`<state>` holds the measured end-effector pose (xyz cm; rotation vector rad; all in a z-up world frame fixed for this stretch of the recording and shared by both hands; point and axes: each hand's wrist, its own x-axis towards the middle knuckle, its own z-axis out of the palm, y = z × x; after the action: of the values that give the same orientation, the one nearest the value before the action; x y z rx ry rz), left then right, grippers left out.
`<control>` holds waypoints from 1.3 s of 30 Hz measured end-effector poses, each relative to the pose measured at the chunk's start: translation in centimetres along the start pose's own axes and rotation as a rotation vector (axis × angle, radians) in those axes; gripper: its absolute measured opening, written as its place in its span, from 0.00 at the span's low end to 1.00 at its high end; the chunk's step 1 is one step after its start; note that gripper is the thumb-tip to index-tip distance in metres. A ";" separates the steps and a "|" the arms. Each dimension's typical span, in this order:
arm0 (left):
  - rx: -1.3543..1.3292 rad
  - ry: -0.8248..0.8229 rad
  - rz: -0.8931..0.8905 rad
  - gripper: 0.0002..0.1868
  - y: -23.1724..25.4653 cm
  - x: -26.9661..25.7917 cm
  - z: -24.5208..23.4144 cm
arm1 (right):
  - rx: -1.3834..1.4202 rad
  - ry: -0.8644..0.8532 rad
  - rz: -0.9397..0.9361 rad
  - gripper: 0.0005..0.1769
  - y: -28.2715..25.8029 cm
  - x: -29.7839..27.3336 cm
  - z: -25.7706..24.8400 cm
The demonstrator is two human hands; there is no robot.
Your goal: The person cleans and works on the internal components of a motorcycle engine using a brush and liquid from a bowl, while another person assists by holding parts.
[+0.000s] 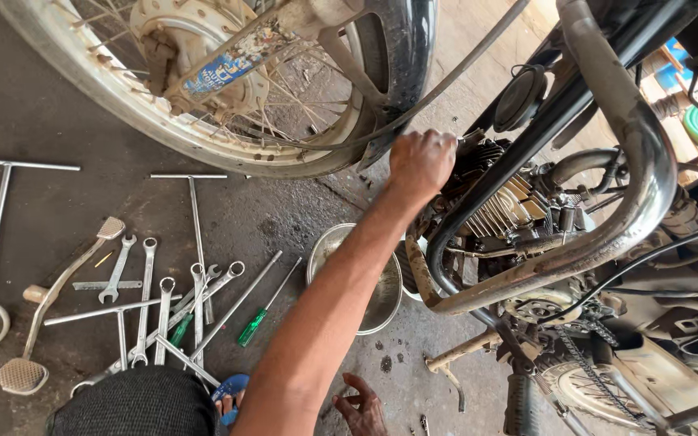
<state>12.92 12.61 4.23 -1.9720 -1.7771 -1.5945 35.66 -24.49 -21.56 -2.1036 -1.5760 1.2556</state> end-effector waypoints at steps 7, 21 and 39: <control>0.011 -0.288 -0.091 0.11 -1.9 -3.5 -3.4 | -0.039 0.007 0.076 0.40 -0.5 0.1 0.1; -0.118 -0.287 -0.067 0.20 -1.7 -2.0 -3.3 | -0.178 0.005 -0.001 0.37 1.2 0.0 0.4; -0.188 -0.496 -0.263 0.13 1.8 -7.7 -9.2 | 0.222 0.206 -0.180 0.33 1.9 2.9 -1.3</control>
<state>9.96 0.88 4.33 -2.4833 -2.2090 -1.4725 38.06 -22.37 -23.43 -1.8435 -1.4297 1.0629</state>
